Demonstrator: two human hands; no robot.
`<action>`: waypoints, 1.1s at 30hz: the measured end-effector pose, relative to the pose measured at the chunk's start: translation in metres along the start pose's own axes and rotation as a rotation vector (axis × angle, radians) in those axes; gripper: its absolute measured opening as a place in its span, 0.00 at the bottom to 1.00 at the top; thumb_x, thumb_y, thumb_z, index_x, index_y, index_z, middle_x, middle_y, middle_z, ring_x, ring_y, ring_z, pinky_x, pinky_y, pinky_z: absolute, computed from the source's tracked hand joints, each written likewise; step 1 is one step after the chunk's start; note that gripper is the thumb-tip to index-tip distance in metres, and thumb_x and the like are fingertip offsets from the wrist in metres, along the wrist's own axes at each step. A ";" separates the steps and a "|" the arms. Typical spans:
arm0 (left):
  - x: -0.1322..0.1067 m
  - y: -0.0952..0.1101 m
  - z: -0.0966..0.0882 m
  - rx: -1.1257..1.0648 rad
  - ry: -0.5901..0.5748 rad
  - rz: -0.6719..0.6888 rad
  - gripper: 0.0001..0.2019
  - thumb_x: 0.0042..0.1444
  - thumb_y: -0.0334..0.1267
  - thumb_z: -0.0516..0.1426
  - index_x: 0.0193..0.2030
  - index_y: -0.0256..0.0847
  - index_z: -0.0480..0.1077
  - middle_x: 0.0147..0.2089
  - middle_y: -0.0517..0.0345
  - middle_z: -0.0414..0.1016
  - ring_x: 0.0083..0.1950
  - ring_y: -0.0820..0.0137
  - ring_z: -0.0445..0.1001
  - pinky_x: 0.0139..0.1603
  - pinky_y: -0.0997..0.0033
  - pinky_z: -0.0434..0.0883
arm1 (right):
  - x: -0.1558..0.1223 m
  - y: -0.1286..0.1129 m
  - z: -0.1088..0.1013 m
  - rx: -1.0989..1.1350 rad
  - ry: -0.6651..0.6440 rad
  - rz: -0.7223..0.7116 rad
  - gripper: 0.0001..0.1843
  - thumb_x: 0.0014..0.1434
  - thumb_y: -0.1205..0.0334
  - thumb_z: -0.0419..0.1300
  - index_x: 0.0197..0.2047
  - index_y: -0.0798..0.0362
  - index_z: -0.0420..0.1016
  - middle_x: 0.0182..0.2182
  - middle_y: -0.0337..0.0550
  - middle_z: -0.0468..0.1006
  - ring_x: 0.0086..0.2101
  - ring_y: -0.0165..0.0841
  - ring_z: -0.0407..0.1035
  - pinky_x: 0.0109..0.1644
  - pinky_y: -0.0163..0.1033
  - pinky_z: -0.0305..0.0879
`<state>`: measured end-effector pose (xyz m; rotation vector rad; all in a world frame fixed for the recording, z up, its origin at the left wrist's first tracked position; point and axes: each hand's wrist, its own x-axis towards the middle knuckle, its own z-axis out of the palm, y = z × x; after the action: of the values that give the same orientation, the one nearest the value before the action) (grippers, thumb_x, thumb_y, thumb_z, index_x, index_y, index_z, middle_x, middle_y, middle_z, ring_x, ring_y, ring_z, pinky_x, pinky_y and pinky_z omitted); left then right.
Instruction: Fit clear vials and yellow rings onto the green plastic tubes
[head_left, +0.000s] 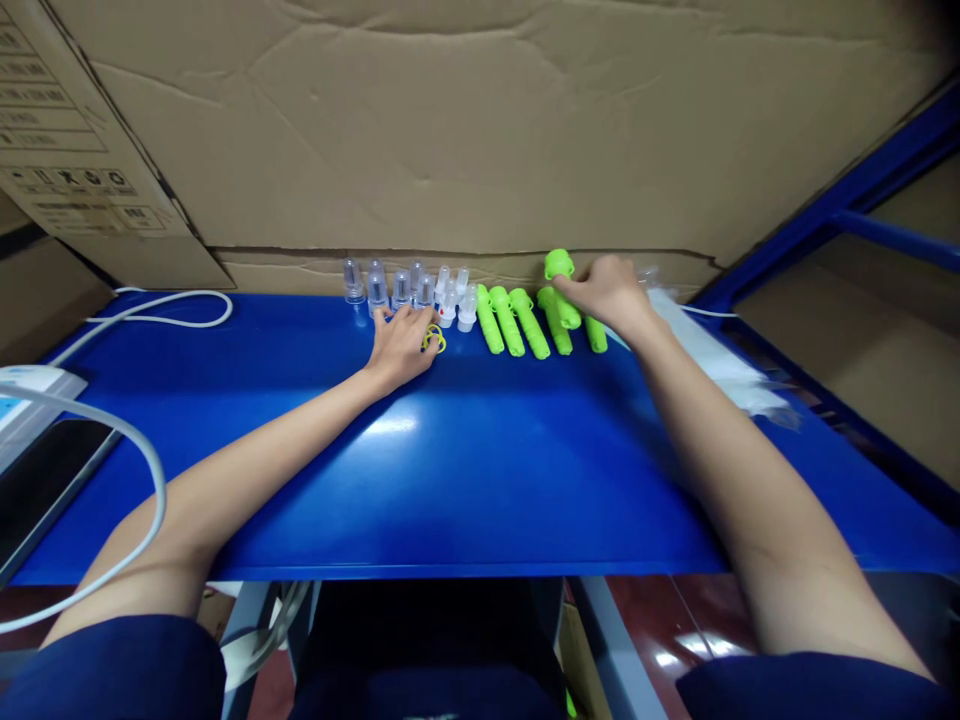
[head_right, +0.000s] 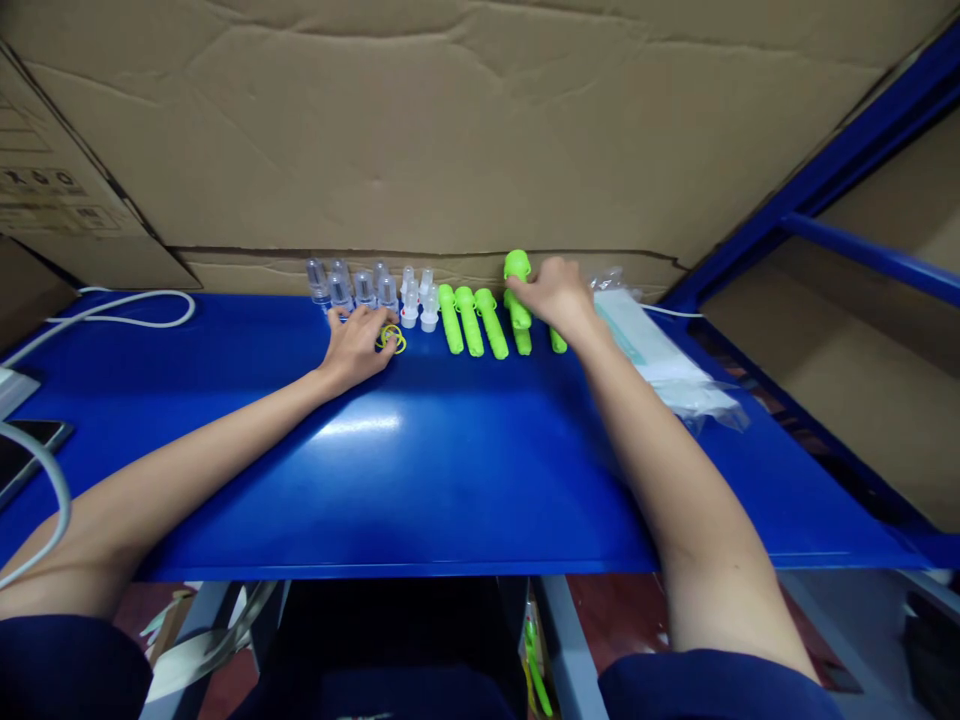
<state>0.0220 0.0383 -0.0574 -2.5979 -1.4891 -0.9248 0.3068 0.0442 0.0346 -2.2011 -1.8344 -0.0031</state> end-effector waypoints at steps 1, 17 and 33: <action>0.000 0.000 0.000 -0.005 0.003 0.000 0.10 0.63 0.36 0.55 0.49 0.42 0.72 0.50 0.49 0.81 0.56 0.54 0.73 0.63 0.46 0.56 | -0.001 -0.003 0.000 -0.005 -0.019 0.014 0.24 0.65 0.44 0.55 0.33 0.56 0.78 0.30 0.62 0.80 0.40 0.55 0.77 0.39 0.49 0.68; 0.013 -0.014 0.008 -0.820 0.360 -0.075 0.08 0.62 0.40 0.62 0.44 0.40 0.78 0.44 0.53 0.82 0.42 0.71 0.78 0.46 0.70 0.73 | -0.035 -0.038 -0.007 0.290 -0.528 -0.589 0.21 0.61 0.43 0.58 0.34 0.54 0.73 0.22 0.39 0.73 0.21 0.26 0.56 0.25 0.35 0.48; 0.010 -0.015 0.014 -0.956 0.239 -0.080 0.16 0.63 0.46 0.59 0.49 0.36 0.79 0.50 0.47 0.83 0.49 0.64 0.82 0.54 0.64 0.77 | -0.040 -0.048 0.029 0.524 -0.516 -0.667 0.23 0.59 0.42 0.61 0.44 0.55 0.67 0.21 0.33 0.69 0.22 0.27 0.57 0.27 0.34 0.51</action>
<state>0.0206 0.0588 -0.0681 -2.7547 -1.2741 -2.3225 0.2478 0.0194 0.0091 -1.2369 -2.3938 0.8673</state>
